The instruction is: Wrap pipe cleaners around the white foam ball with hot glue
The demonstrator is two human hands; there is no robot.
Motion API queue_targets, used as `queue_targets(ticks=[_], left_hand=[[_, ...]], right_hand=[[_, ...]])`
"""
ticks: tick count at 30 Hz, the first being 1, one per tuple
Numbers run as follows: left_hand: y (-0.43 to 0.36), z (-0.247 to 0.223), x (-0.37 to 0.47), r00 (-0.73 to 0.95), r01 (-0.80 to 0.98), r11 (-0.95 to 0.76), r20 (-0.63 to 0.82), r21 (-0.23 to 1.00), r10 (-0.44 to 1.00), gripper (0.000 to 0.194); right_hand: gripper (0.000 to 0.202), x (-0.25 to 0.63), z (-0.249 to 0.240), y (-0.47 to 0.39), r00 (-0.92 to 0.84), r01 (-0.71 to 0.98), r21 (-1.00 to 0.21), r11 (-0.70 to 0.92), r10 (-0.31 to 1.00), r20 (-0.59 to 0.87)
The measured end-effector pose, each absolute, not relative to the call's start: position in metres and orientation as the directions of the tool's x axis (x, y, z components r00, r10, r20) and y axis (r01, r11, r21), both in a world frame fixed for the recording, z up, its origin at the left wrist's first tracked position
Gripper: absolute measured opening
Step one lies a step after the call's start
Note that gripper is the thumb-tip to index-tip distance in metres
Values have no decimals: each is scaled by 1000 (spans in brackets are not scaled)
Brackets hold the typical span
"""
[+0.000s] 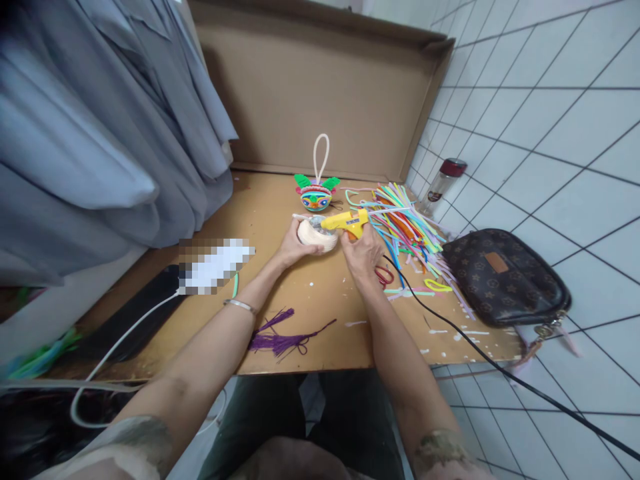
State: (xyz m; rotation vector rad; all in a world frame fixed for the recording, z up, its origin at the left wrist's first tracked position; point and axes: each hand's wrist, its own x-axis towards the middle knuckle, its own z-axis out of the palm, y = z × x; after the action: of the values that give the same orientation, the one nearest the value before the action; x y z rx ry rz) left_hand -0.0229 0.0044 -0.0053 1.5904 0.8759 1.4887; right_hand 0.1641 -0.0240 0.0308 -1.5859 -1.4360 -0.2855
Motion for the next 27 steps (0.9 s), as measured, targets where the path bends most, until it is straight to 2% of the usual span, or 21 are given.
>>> queue_targets(ticks=[9,20,27], left_hand=[[1,-1,-23,69,-31,-431,432,902,899,92],[-1,0,-22,70,-47,-454,456,890,887,90],[-1,2,-22,80,-74,-440,446,895,892,92]], right_hand=[[27,167,27,-20,296,869,-476,134,631,717],[28,166,23,-19,256,862,-458,217,593,763],[25,164,28,-21,267,867,-466,178,622,736]])
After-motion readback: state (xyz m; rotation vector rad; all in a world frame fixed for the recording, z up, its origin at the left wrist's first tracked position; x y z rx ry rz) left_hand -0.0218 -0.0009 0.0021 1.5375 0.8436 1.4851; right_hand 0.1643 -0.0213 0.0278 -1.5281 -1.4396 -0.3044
